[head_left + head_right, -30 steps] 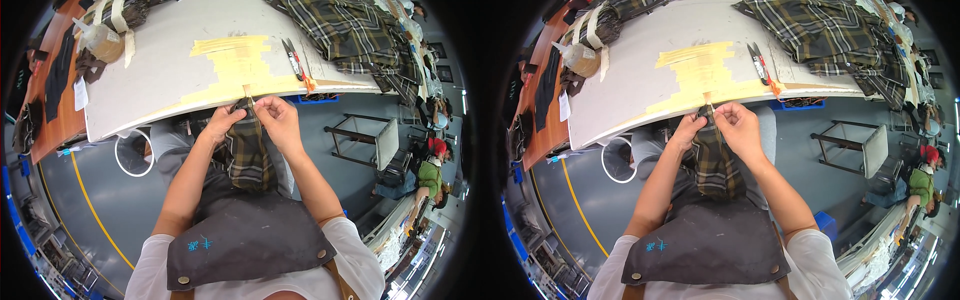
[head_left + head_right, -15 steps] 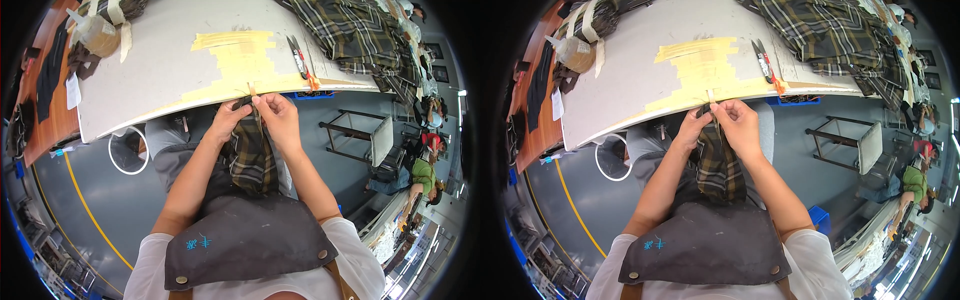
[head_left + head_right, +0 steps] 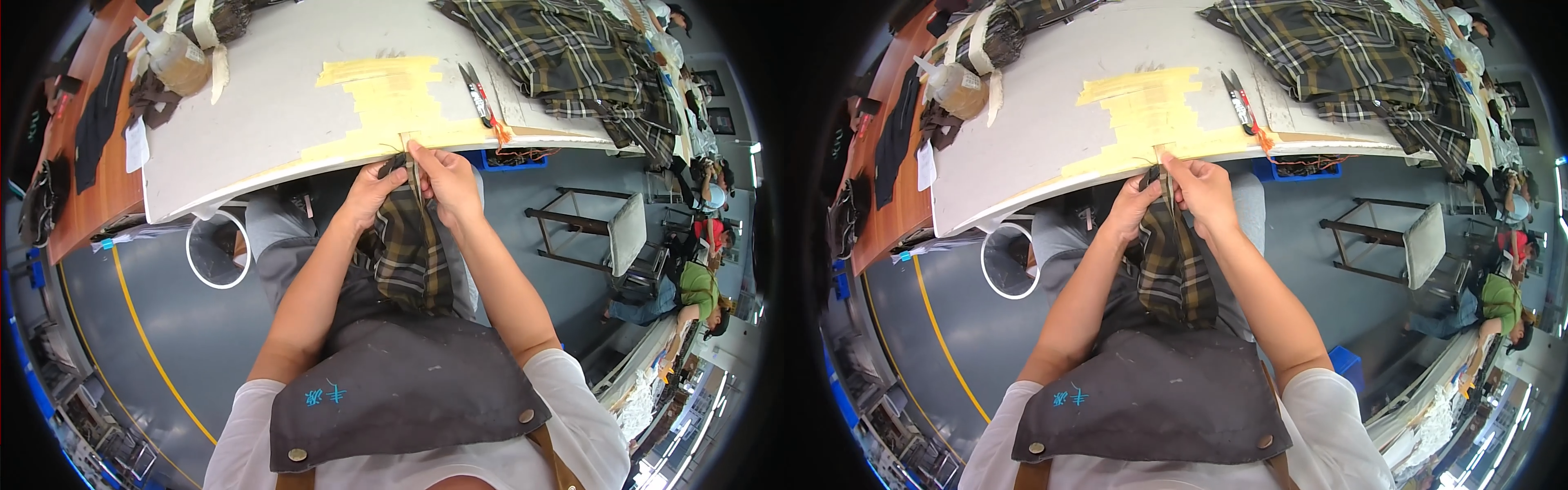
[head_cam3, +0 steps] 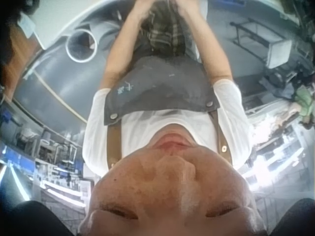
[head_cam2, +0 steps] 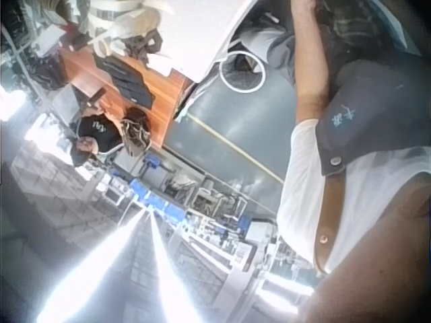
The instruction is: Manually sewing or finishing the edges of a plaid textile and leather bag.
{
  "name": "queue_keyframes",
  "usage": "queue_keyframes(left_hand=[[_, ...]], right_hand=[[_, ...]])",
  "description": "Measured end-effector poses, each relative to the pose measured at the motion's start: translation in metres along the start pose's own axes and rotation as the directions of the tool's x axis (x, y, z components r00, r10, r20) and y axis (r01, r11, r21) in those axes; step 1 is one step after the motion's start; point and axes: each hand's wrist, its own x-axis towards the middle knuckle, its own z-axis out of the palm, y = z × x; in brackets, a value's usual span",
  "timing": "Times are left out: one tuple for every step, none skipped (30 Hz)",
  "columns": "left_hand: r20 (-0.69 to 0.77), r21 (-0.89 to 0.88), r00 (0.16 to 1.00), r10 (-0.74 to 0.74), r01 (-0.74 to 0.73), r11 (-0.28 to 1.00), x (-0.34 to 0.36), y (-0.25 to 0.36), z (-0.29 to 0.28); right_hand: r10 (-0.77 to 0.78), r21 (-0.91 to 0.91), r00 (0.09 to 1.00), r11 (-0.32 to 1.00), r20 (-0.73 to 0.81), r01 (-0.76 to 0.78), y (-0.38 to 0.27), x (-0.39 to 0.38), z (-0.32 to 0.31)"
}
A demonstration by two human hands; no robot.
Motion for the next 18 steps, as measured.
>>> queue_keyframes(left_hand=[[-0.028,0.013,0.997,-0.07,0.07,0.997,-0.002,0.004,0.002],[-0.057,0.023,0.989,-0.138,0.139,0.99,-0.004,0.009,0.003],[-0.057,0.031,0.99,-0.131,0.133,0.991,-0.008,0.014,0.007],[-0.105,0.208,0.988,-0.112,0.132,0.969,-0.013,0.019,0.011],[-0.15,0.378,0.985,-0.085,0.137,0.916,-0.018,0.023,0.014],[-0.08,0.702,0.991,0.11,-0.023,0.712,-0.028,0.026,0.013],[0.065,0.909,0.965,0.253,-0.162,0.384,-0.035,0.032,0.019],[0.071,0.988,0.945,0.319,-0.11,0.106,-0.05,0.035,0.03],[0.083,0.996,0.936,0.342,-0.064,-0.065,-0.063,0.044,0.046],[0.108,0.994,0.929,0.355,-0.092,-0.061,-0.076,0.047,0.053],[0.133,0.991,0.921,0.367,-0.12,-0.058,-0.088,0.049,0.059],[0.131,0.991,0.919,0.372,-0.114,-0.068,-0.1,0.051,0.066],[0.071,0.991,0.878,0.474,-0.117,0.069,-0.112,0.051,0.073],[-0.002,0.97,0.827,0.561,-0.135,0.203,-0.123,0.052,0.08],[0.001,0.972,0.824,0.566,-0.134,0.193,-0.132,0.056,0.083],[-0.11,0.954,0.841,0.53,-0.061,0.294,-0.14,0.06,0.086],[-0.218,0.92,0.848,0.484,0.014,0.391,-0.147,0.065,0.09],[-0.266,0.884,0.856,0.443,0.034,0.466,-0.152,0.07,0.096]], right_hand=[[-0.008,0.005,1.0,1.0,0.004,0.008,0.002,-0.001,-0.002],[0.008,0.131,0.998,0.991,0.061,-0.016,0.004,-0.002,-0.005],[0.018,0.252,0.992,0.967,0.122,-0.049,0.004,-0.005,-0.007],[0.011,0.254,0.992,0.966,0.128,-0.044,0.006,-0.01,-0.008],[-0.147,0.014,0.984,0.989,0.104,0.146,0.01,-0.021,-0.008],[-0.3,-0.225,0.946,0.92,0.123,0.321,0.016,-0.032,-0.008],[-0.303,-0.222,0.945,0.92,0.121,0.323,0.021,-0.042,-0.015],[-0.299,-0.265,0.936,0.902,0.186,0.341,0.025,-0.051,-0.023],[-0.296,-0.305,0.923,0.88,0.246,0.364,0.029,-0.06,-0.03],[-0.325,-0.296,0.911,0.871,0.254,0.393,0.033,-0.069,-0.032],[-0.331,-0.29,0.908,0.87,0.256,0.399,0.033,-0.08,-0.034],[-0.339,-0.372,0.9,0.825,0.275,0.425,0.026,-0.096,-0.032],[-0.345,-0.45,0.892,0.773,0.291,0.446,0.02,-0.11,-0.031],[-0.386,-0.447,0.874,0.753,0.295,0.484,0.017,-0.121,-0.03],[-0.392,-0.439,0.869,0.752,0.302,0.491,0.012,-0.129,-0.029],[-0.478,-0.455,0.794,0.651,0.376,0.607,0.008,-0.136,-0.028],[-0.549,-0.458,0.704,0.535,0.45,0.71,0.005,-0.141,-0.026],[-0.625,-0.419,0.632,0.475,0.458,0.774,0.003,-0.145,-0.023]])
